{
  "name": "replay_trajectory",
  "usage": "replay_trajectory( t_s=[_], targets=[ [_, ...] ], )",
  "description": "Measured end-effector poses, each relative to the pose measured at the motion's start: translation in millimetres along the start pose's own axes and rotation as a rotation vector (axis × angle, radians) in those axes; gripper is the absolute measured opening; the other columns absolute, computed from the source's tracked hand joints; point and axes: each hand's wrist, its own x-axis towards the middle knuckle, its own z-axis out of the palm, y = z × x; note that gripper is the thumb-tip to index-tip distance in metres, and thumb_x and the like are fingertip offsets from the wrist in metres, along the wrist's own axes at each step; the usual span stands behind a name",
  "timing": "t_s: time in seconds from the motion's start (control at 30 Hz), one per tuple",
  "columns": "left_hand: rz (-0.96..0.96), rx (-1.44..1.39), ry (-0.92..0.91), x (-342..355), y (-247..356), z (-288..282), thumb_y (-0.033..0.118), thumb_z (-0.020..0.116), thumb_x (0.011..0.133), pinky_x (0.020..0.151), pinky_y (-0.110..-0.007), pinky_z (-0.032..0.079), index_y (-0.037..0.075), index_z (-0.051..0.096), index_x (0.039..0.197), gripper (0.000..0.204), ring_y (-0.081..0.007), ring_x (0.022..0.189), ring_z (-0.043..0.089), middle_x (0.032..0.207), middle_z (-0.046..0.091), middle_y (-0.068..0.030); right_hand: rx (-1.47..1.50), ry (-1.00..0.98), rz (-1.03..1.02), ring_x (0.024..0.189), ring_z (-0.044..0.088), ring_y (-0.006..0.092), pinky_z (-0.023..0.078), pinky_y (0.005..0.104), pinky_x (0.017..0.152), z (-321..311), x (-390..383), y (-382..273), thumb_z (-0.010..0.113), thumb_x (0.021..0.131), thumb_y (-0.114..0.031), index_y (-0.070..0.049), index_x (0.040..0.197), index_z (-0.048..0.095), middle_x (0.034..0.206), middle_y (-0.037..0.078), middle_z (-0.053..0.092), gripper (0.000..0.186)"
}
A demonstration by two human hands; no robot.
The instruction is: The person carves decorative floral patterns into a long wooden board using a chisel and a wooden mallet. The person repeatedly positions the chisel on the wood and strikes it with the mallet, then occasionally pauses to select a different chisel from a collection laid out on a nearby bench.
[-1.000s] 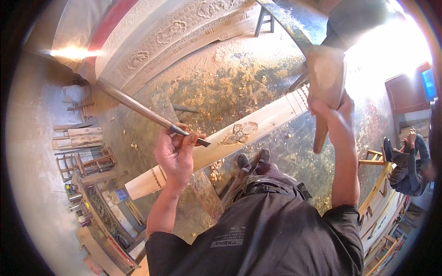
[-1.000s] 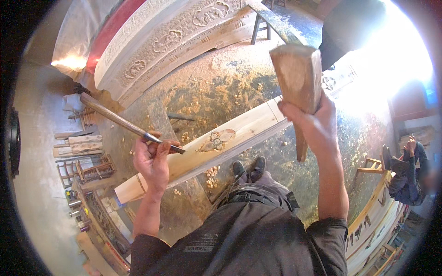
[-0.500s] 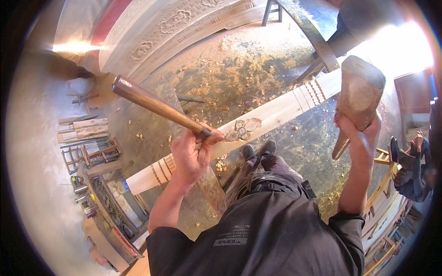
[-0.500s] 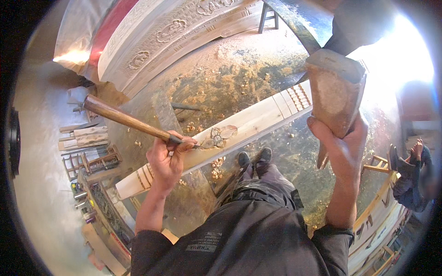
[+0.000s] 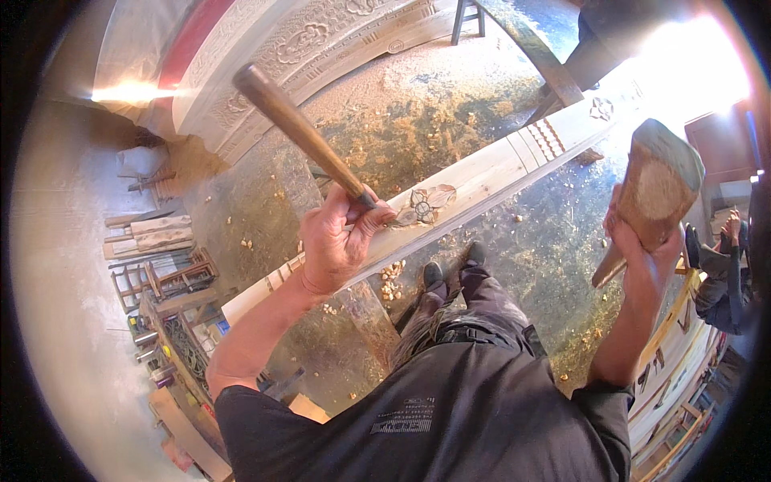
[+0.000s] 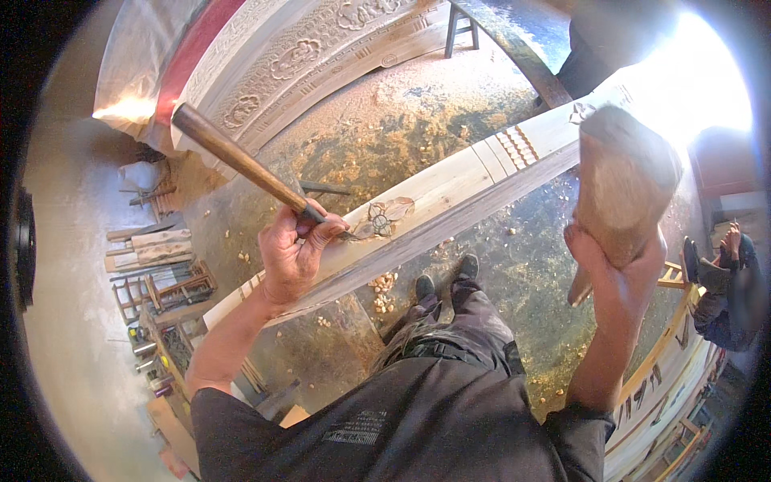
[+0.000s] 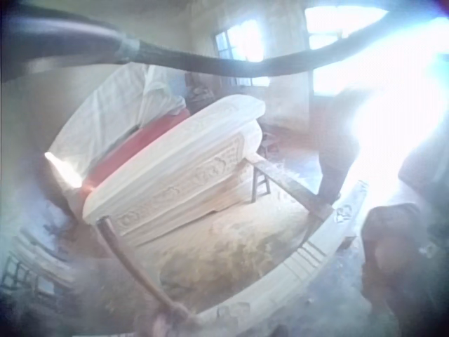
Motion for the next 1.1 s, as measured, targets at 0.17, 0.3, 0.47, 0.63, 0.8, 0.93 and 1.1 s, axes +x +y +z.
replay_trajectory(
  t_s=[0.17,0.3,0.47,0.63,0.8,0.93,1.1],
  targets=[
    [0.046,-0.012,-0.046,6,-4,0,0.006,0.079,0.093,0.068,-0.028,0.057,0.002,0.060,0.103,0.022,-0.0124,0.080,0.077,0.081,0.077,-0.0115,-0.030,0.059,-0.016,0.086,0.068,0.0172,0.054,0.0317,0.076,-20,-37,6,0.077,0.082,-0.001,0.006,0.122,0.064,0.105,0.013,0.073,0.043],
    [0.081,-0.053,-0.047,2,-12,0,0.005,0.079,0.092,0.069,-0.027,0.057,0.003,0.060,0.104,0.022,-0.0098,0.076,0.074,0.079,0.076,-0.0089,-0.143,0.072,-0.020,0.085,0.067,0.0181,0.054,0.0329,0.074,-29,-58,13,0.073,0.084,0.000,0.008,0.127,0.062,0.109,0.015,0.072,0.045],
    [0.061,-0.207,-0.044,1,-9,-1,0.004,0.073,0.098,0.082,-0.025,0.056,0.001,0.061,0.105,0.015,-0.0077,0.089,0.067,0.092,0.072,-0.0029,-0.069,0.088,-0.033,0.086,0.067,0.0182,0.055,0.0331,0.074,-26,-70,14,0.075,0.084,0.000,0.007,0.127,0.062,0.110,0.015,0.072,0.045],
    [0.075,-0.170,-0.047,0,-11,-3,0.004,0.073,0.097,0.082,-0.025,0.056,0.001,0.060,0.107,0.016,-0.0078,0.088,0.067,0.092,0.072,-0.0030,-0.048,0.105,0.022,0.089,0.069,0.0184,0.056,0.0328,0.076,-14,-72,11,0.076,0.083,0.004,0.006,0.125,0.063,0.110,0.014,0.073,0.044],
    [0.117,-0.081,-0.012,3,-10,-2,0.004,0.078,0.093,0.068,-0.025,0.055,0.003,0.063,0.105,0.019,-0.0068,0.076,0.070,0.078,0.073,-0.0035,-0.032,0.128,0.054,0.092,0.070,0.0150,0.055,0.0288,0.082,-6,-67,2,0.083,0.078,-0.002,0.002,0.114,0.068,0.100,0.008,0.075,0.039],
    [0.115,-0.106,0.005,2,-17,3,0.005,0.080,0.091,0.067,-0.026,0.056,0.004,0.063,0.104,0.021,-0.0077,0.076,0.071,0.078,0.074,-0.0059,-0.045,0.108,0.060,0.091,0.070,0.0149,0.054,0.0292,0.082,-1,-65,-1,0.083,0.078,-0.002,0.001,0.113,0.068,0.100,0.008,0.074,0.038],
    [0.160,-0.022,-0.014,5,-14,5,0.005,0.081,0.090,0.065,-0.027,0.056,0.005,0.062,0.104,0.023,-0.0094,0.075,0.073,0.078,0.075,-0.0078,-0.043,0.063,0.070,0.090,0.069,0.0147,0.054,0.0298,0.080,-2,-61,4,0.082,0.078,-0.001,0.001,0.113,0.068,0.099,0.008,0.074,0.038]
  ],
)
